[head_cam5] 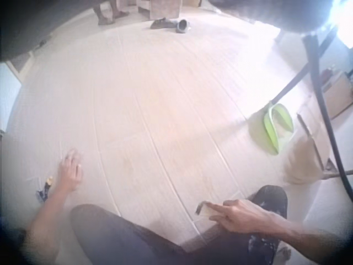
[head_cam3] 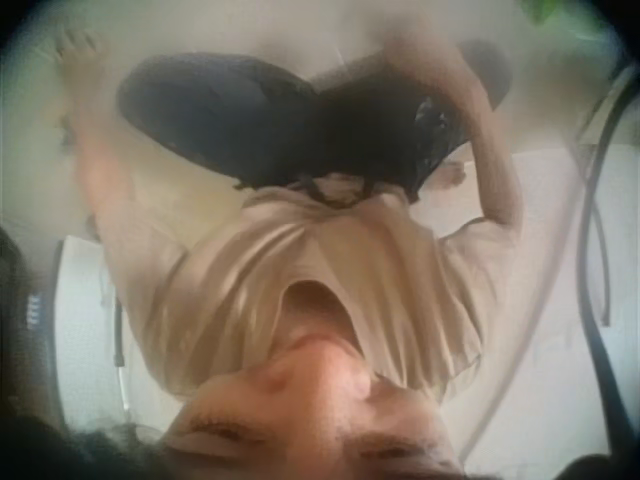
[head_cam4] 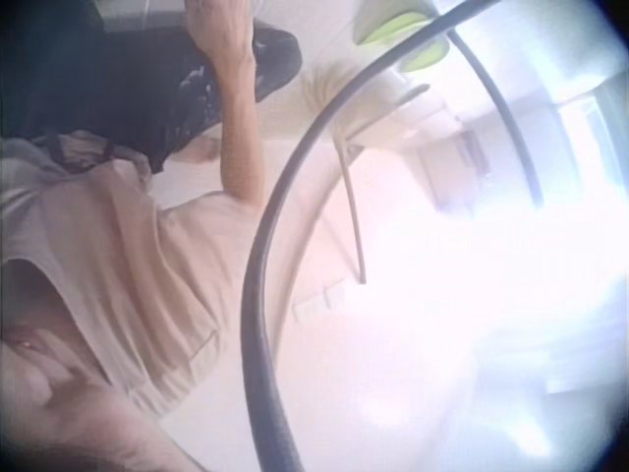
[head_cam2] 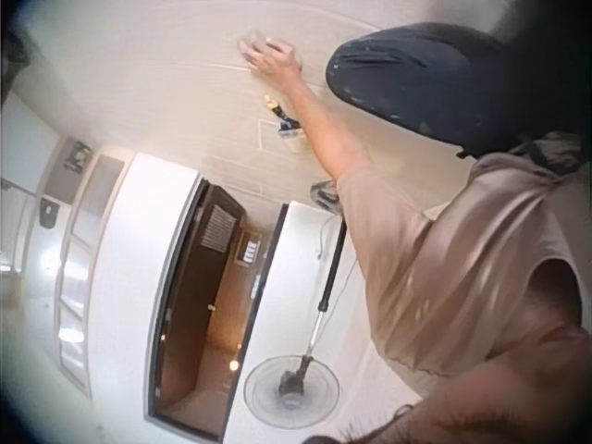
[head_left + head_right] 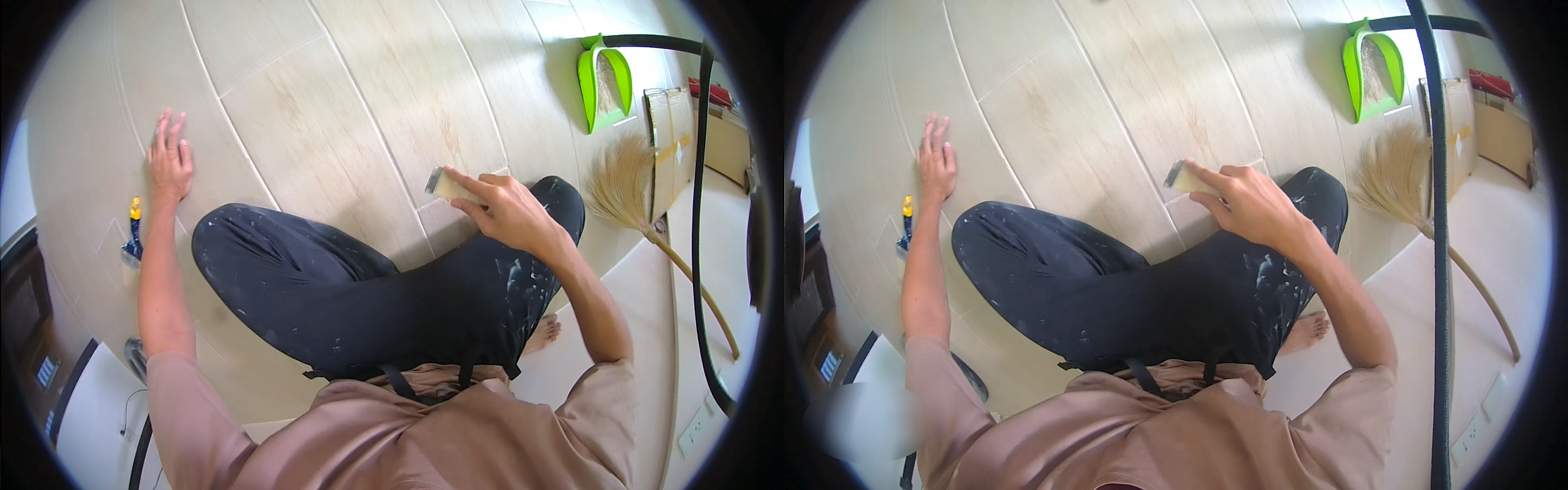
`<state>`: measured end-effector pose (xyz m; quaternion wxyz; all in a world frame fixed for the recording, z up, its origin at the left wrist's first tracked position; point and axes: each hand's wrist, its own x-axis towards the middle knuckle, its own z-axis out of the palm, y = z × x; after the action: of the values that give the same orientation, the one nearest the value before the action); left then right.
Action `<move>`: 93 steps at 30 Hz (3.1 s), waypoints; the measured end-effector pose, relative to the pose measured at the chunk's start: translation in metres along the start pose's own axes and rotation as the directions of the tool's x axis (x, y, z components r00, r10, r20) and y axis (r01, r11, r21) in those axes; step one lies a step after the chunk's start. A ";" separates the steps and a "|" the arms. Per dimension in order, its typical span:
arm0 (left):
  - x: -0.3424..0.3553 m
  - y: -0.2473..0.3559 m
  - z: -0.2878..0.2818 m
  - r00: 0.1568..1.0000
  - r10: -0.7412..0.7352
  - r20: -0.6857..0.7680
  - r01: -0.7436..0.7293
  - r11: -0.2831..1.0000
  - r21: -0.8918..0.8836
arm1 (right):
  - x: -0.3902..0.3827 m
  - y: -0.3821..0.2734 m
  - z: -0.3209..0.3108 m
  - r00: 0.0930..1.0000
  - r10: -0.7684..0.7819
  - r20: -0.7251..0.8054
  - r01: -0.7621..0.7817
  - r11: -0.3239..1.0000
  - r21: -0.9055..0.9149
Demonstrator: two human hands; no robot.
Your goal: The person sits on the floor and uses a small tool to scrape and apply grout into the gaps between floor tiles. They then use a brush to sweep the area and a vacuum to remove excess debris.
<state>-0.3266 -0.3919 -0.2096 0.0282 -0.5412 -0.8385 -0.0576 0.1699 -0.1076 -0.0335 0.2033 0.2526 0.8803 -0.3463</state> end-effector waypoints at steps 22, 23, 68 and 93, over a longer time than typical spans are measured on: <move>-0.114 0.261 -0.167 0.871 -0.421 -0.254 0.181 0.755 -0.631 | -0.183 0.120 -0.089 0.430 0.085 -0.899 -0.213 0.977 -0.010; -0.132 0.234 -0.164 0.809 -0.526 -0.262 0.249 0.711 -0.658 | -0.190 0.116 -0.104 0.369 0.084 -0.926 -0.195 0.981 0.012; -0.109 0.435 -0.048 0.415 -0.226 0.881 0.821 -0.323 -0.470 | -0.047 0.029 0.176 0.950 -0.060 -0.305 0.143 0.955 0.258; -0.100 0.439 -0.044 0.491 -0.400 0.774 0.820 -0.088 -0.566 | -0.045 0.025 0.190 0.941 -0.027 -0.336 0.109 0.968 0.228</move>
<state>0.1136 -0.3086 -0.1484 -0.4711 0.0154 -0.7713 -0.4277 0.2549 -0.2404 -0.1513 0.0082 0.2992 0.8610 -0.4111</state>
